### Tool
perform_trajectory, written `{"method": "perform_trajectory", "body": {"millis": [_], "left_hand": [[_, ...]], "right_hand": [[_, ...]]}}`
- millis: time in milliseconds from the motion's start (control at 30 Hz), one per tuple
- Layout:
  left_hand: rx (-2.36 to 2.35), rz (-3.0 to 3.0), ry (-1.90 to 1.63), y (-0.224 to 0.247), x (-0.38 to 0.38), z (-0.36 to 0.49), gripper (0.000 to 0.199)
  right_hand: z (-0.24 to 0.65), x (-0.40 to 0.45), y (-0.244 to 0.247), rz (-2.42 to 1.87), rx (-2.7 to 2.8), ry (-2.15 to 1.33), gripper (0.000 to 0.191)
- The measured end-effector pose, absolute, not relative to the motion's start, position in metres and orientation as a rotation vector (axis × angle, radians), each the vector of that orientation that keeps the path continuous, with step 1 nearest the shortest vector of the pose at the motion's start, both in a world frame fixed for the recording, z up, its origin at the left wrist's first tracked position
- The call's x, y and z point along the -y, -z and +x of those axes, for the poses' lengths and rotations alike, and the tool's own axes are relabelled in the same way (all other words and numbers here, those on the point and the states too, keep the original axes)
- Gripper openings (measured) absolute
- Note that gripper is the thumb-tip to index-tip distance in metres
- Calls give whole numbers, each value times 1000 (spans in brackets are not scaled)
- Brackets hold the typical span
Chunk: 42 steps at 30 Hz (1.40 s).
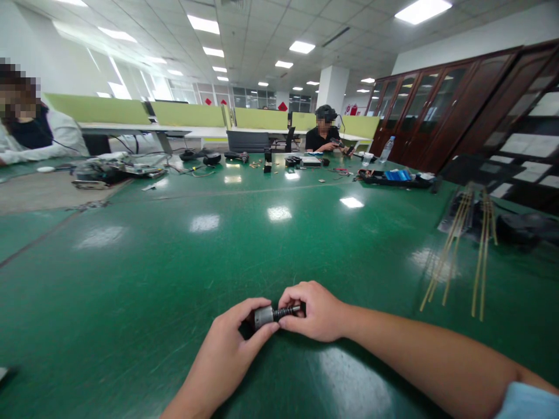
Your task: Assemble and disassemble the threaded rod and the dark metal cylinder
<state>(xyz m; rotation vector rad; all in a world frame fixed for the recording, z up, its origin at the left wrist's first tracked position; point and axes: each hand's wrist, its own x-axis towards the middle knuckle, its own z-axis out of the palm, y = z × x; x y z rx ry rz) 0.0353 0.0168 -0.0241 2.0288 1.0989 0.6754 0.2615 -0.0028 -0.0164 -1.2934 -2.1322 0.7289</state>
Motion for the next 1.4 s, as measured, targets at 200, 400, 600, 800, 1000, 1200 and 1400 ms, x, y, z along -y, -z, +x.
{"method": "perform_trajectory", "body": {"millis": [200, 400, 600, 800, 1000, 1200, 1400], "left_hand": [[-1097, 2029, -667, 24, -16, 34, 28], [-1096, 2022, -667, 24, -17, 35, 28], [-1096, 2011, -679, 25, -18, 35, 29], [-1108, 2013, -672, 23, -17, 36, 30], [-1105, 2015, -687, 23, -17, 35, 29], [-1086, 2004, -693, 21, -16, 36, 29], [-1079, 2002, -707, 20, -16, 36, 29]], "right_hand": [[261, 2, 15, -1291, 2122, -756, 17], [262, 3, 14, -1302, 2110, -774, 21], [262, 3, 13, -1311, 2124, -767, 21], [262, 3, 14, -1319, 2132, -747, 21], [262, 2, 14, -1323, 2130, -750, 21], [261, 3, 11, -1318, 2115, -774, 20], [261, 3, 12, -1309, 2113, -779, 20]]}}
